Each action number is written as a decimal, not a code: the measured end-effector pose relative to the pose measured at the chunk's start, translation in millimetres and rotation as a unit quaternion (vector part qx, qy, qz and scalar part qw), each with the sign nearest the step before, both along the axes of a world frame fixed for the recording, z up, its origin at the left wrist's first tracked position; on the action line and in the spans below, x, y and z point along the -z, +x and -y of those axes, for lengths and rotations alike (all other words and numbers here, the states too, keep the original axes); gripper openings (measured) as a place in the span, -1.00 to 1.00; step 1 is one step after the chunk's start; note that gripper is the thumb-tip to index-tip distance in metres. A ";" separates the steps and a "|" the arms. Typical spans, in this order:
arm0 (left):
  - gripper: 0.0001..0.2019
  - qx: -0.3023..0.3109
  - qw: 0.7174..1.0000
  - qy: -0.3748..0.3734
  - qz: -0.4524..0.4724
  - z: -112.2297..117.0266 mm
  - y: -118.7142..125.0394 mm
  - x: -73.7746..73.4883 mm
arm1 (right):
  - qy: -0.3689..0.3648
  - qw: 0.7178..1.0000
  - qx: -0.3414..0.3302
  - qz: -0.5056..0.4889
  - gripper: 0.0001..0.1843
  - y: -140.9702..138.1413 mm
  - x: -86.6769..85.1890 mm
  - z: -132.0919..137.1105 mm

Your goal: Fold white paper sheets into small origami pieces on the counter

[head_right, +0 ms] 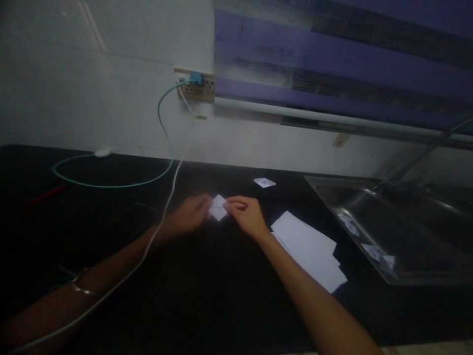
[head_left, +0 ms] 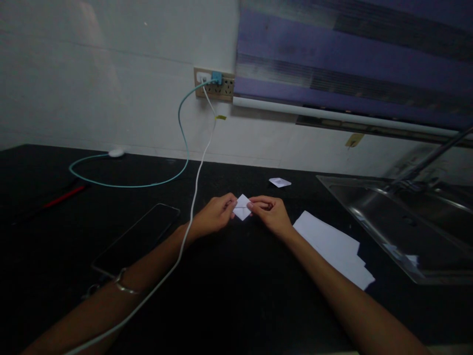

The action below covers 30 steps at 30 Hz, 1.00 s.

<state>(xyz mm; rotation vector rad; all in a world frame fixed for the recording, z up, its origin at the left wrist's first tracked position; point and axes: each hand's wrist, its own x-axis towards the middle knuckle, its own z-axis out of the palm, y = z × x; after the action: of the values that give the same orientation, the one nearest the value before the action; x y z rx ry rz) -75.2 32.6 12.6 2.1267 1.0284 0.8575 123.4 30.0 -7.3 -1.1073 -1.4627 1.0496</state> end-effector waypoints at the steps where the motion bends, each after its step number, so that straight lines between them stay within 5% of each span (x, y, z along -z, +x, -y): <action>1: -0.76 0.000 1.000 -0.008 0.008 0.4 0.8 -0.4 | 0.003 1.000 0.001 0.001 -0.71 0.3 -0.2 0.1; 11: -0.70 0.035 0.999 -0.038 0.017 -1.4 2.2 5.9 | 0.002 0.999 -0.034 0.011 -0.76 -6.3 -4.4 8.3; 24: -0.66 0.055 0.998 -0.008 0.001 2.6 -3.7 -5.4 | 0.014 1.000 -0.001 0.025 -0.81 -5.9 -8.5 8.0; 30: -0.69 0.019 0.995 -0.088 0.044 -0.1 -2.4 -5.5 | 0.031 0.999 0.005 0.044 -0.79 -2.4 -10.5 7.5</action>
<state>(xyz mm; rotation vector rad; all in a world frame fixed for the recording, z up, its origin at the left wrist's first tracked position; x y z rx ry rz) -77.7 32.7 18.0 1.9376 0.9790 0.8030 121.0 22.5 3.2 -1.1261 -1.5473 0.9525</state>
